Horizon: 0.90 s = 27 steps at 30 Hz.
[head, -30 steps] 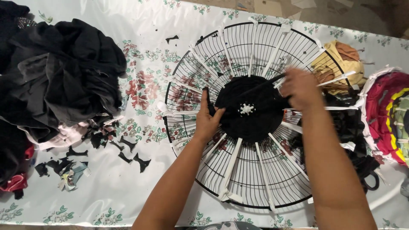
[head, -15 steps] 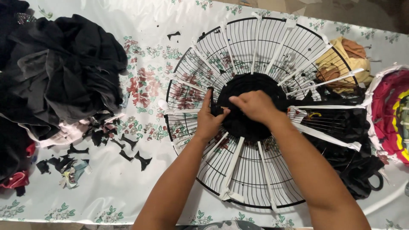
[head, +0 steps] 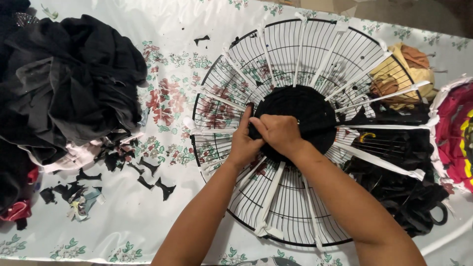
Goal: The recorder is weaving a rug by tying strips of black fabric to a circular fan guard frame.
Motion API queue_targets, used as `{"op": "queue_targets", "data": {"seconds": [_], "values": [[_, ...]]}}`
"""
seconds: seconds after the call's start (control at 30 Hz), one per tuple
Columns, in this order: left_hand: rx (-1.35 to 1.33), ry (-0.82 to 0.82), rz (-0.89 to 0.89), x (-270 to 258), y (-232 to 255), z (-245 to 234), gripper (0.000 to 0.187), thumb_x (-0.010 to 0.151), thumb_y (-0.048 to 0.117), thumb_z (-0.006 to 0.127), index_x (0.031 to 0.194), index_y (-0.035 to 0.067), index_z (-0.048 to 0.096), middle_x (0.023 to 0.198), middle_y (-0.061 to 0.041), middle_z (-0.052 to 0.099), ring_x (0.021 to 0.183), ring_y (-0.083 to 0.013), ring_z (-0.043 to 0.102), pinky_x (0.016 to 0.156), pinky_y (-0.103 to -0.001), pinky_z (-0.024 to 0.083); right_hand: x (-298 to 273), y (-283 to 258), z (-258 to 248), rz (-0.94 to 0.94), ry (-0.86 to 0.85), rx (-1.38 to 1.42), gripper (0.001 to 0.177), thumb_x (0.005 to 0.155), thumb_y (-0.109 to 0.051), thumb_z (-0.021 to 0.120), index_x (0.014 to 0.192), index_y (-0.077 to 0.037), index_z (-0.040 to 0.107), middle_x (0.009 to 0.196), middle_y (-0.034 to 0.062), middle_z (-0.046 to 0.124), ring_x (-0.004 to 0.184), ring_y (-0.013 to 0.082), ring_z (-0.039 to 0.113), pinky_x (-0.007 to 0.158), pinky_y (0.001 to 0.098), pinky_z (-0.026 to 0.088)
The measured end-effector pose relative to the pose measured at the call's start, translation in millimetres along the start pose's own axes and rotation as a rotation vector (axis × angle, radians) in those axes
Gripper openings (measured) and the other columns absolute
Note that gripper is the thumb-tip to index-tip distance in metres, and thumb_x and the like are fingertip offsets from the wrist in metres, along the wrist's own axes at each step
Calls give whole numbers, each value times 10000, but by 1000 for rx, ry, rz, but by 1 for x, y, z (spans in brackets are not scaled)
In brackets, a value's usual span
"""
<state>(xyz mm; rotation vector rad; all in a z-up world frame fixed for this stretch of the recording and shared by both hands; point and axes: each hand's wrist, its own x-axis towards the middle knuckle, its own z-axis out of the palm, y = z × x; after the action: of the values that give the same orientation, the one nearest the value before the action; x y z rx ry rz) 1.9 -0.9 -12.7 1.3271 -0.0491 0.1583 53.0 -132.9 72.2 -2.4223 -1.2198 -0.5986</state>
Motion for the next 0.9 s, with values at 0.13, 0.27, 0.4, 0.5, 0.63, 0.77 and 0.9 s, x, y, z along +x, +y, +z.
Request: {"op": "queue_targets", "data": {"seconds": [0.13,0.27,0.4,0.5,0.63,0.77,0.9], "values": [[-83,10,-72,3,-4,-4,971,830,-96,684,1672,107,245,1239,-47,690,1037,-128,686,852,-282,572,9,13,3,211,-37,29,454,1030,-410,670,679,-123,642,620,61,612,557,270,626,534,404,490],[-62,37,-91,2,-4,0,919,908,-22,744,1664,112,240,1134,-64,729,1017,-118,686,927,-259,557,8,78,-35,559,-55,137,405,1008,-467,662,798,-130,741,684,50,689,598,217,653,594,406,530],[-86,23,-37,2,-2,-1,915,933,-18,723,1670,110,196,1162,-71,735,1053,-123,702,964,-261,549,-11,159,-69,838,118,101,569,1149,-426,685,724,-50,646,636,94,595,554,194,500,593,409,473],[-39,40,-131,2,17,2,999,878,19,743,1679,123,155,1192,-62,718,1046,-137,708,941,-286,563,-18,166,-68,615,214,-14,553,1160,-383,650,710,-64,608,579,55,535,519,164,449,513,382,385],[207,25,160,-4,20,0,1177,833,42,890,1615,61,11,1284,-104,690,1180,-182,652,1039,-325,486,2,66,-23,265,-19,-100,352,1076,-345,643,780,-168,713,565,-6,564,419,141,477,386,336,401],[-75,15,47,2,8,-4,1152,864,24,817,1668,90,-6,1310,-131,659,1183,-181,656,1019,-324,541,10,16,3,89,43,61,313,1038,-319,644,777,-149,683,620,40,601,523,227,610,486,371,466],[-174,34,-115,6,9,-5,1143,833,11,791,1698,109,51,1097,-137,703,993,-180,701,903,-309,585,7,16,5,189,14,80,453,1007,-347,700,642,-90,623,579,78,604,500,274,607,473,402,461]]}}
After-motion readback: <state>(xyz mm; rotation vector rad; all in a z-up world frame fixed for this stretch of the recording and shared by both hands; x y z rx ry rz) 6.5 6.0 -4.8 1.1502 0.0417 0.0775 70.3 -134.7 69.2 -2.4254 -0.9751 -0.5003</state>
